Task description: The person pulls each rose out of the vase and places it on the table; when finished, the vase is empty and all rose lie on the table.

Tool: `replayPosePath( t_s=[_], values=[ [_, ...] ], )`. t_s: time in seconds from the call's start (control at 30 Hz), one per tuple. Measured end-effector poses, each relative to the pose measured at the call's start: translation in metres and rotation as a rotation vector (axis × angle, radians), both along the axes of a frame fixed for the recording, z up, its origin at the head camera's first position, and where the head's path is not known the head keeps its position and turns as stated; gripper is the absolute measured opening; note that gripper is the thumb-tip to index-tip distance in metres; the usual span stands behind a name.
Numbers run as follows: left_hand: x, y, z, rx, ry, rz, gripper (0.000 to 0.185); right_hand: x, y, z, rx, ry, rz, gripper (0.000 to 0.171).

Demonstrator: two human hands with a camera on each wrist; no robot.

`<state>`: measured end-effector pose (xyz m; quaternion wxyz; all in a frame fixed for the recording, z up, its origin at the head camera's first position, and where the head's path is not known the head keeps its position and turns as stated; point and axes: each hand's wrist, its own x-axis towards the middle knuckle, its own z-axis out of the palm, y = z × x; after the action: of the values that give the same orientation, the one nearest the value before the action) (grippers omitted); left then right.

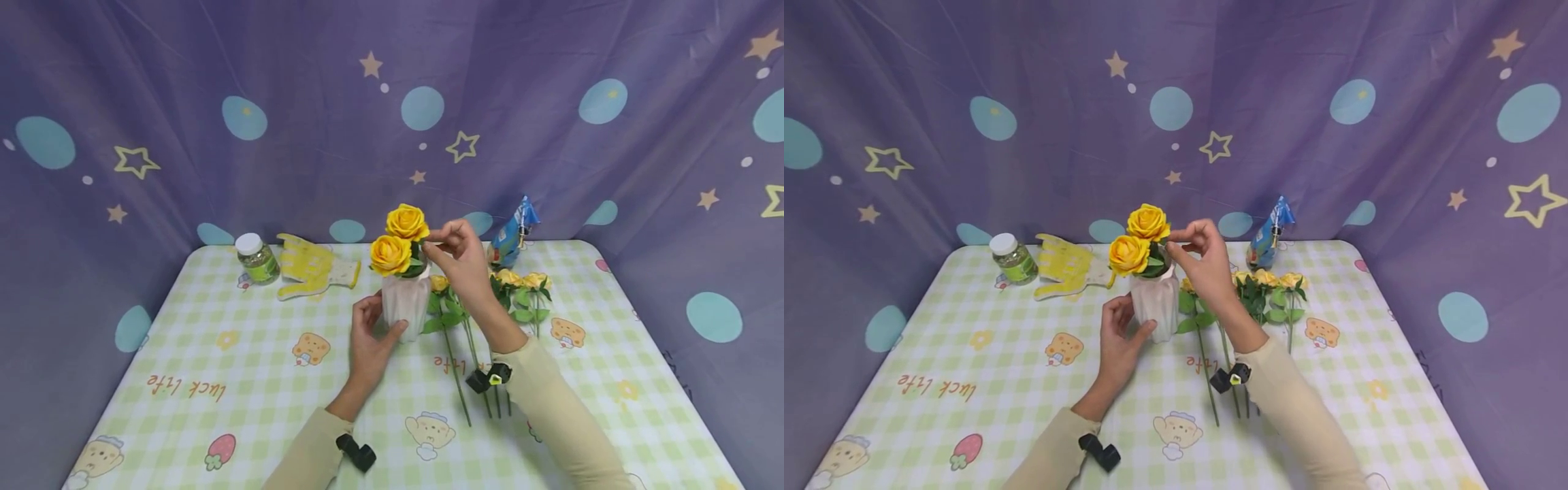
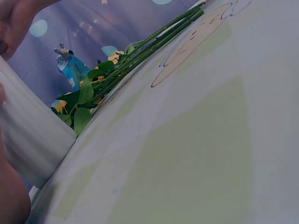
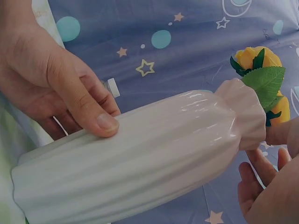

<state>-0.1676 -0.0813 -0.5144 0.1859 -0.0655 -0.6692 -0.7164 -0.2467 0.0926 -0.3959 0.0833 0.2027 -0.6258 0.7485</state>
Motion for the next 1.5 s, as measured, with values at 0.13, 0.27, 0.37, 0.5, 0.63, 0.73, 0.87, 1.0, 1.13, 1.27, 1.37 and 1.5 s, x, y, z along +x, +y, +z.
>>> replayPosePath(
  t_s=[0.13,0.27,0.37,0.5,0.63,0.73,0.87,1.0,1.13,1.27,1.37,1.5],
  values=[
    [-0.001,0.0,0.0,0.001,0.004,0.002,0.058,0.0,-0.005,0.001,0.041,0.006,0.014,0.021],
    [-0.001,0.001,-0.001,0.005,0.004,0.002,0.058,0.001,-0.009,0.003,0.083,0.004,-0.002,0.02],
    [-0.001,0.002,-0.001,0.009,0.0,0.001,0.057,0.0,-0.011,0.003,0.085,-0.009,-0.015,0.02],
    [-0.001,0.002,0.001,0.012,-0.015,-0.001,0.058,-0.001,-0.015,0.003,0.072,-0.018,-0.013,0.022],
    [0.0,0.002,0.002,0.011,-0.028,0.004,0.058,-0.001,-0.018,0.004,0.073,-0.022,-0.018,0.022],
    [-0.002,0.001,0.0,0.002,-0.031,0.008,0.058,-0.002,-0.019,0.004,0.08,-0.028,-0.029,0.021],
    [-0.008,0.001,-0.013,-0.008,-0.036,0.018,0.06,-0.003,-0.02,0.005,0.066,-0.047,-0.038,0.021],
    [-0.013,-0.001,-0.026,-0.014,-0.032,0.025,0.061,-0.003,-0.02,0.005,0.036,-0.054,-0.047,0.022],
    [-0.014,-0.002,-0.029,-0.019,-0.012,0.02,0.06,-0.004,-0.02,0.007,-0.009,-0.038,-0.066,0.025],
    [-0.014,-0.002,-0.029,-0.023,0.001,0.016,0.06,-0.004,-0.021,0.009,-0.072,-0.017,-0.083,0.028],
    [-0.013,-0.003,-0.029,-0.02,-0.001,0.014,0.06,-0.004,-0.022,0.01,-0.112,-0.004,-0.075,0.029],
    [-0.013,-0.002,-0.029,-0.006,-0.003,0.014,0.06,-0.004,-0.023,0.013,-0.151,0.002,-0.057,0.03]
  ],
)
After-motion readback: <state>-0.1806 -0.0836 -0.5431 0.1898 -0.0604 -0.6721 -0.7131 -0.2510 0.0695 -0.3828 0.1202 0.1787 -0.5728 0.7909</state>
